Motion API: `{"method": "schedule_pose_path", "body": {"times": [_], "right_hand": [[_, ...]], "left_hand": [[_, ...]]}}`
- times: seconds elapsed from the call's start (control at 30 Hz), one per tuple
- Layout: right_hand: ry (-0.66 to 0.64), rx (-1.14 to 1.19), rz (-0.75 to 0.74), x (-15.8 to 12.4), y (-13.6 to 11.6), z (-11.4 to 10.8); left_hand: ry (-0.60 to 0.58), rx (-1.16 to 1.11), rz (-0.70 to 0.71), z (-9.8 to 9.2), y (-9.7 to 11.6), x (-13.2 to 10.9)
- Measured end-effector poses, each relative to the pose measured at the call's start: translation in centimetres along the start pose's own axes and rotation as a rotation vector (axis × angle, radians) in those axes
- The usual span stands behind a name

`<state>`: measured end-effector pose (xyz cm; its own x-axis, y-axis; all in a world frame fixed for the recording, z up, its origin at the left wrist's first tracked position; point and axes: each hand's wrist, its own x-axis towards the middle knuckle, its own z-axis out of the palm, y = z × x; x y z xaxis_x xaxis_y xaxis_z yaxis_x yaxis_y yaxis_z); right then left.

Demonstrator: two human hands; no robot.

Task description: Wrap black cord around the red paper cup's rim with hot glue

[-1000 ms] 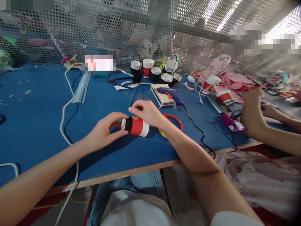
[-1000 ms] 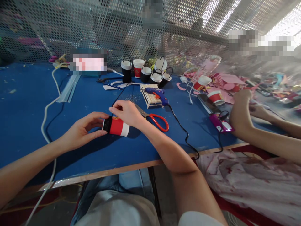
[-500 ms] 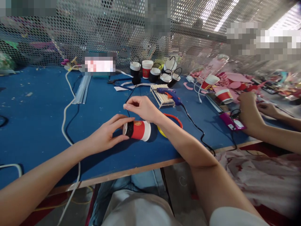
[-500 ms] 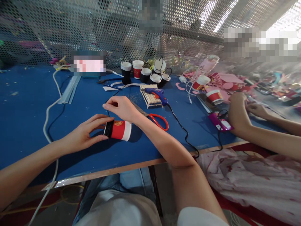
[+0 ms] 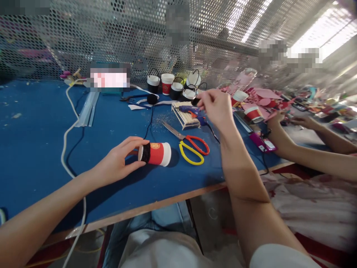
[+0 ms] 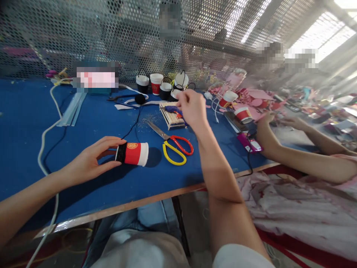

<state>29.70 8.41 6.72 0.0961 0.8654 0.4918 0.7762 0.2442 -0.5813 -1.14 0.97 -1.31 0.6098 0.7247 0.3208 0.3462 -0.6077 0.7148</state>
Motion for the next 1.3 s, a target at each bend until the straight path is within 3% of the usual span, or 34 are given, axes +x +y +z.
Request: {"method": "schedule_pose_path", "body": {"times": [0.1, 0.27, 0.5, 0.6, 0.7, 0.83, 0.93, 1.17, 1.3], "right_hand": [[-0.015, -0.352, 0.090, 0.7, 2.9, -1.0], [-0.249, -0.527, 0.184, 0.1, 5.8, 1.1], [-0.185, -0.584, 0.233, -0.6, 5.9, 2.6], [-0.075, -0.481, 0.262, -0.8, 5.3, 2.3], [0.034, -0.195, 0.232, -1.1, 4.0, 1.6], [-0.226, 0.249, 0.192, -2.3, 1.3, 0.8], [-0.370, 0.375, 0.149, -3.6, -0.7, 0.8], [-0.588, 0.661, 0.179, -6.1, -3.0, 2.2], [-0.585, 0.641, 0.182, -6.8, -3.3, 2.3]], "left_hand": [[0.037, -0.003, -0.007, -0.1, -0.1, 0.0], [0.052, 0.051, -0.042, -0.2, -0.3, 0.1], [0.059, 0.043, -0.056, -0.4, -0.5, 0.1], [0.063, 0.009, -0.068, -0.4, -0.6, 0.2], [0.059, -0.046, -0.086, -0.4, -0.7, 0.2], [0.072, -0.081, -0.090, -0.3, -0.8, 0.2], [0.088, -0.085, -0.087, -0.4, -0.9, 0.2], [0.155, -0.084, -0.087, -0.6, -1.2, 0.4], [0.180, -0.094, -0.097, -0.8, -1.4, 0.5]]}}
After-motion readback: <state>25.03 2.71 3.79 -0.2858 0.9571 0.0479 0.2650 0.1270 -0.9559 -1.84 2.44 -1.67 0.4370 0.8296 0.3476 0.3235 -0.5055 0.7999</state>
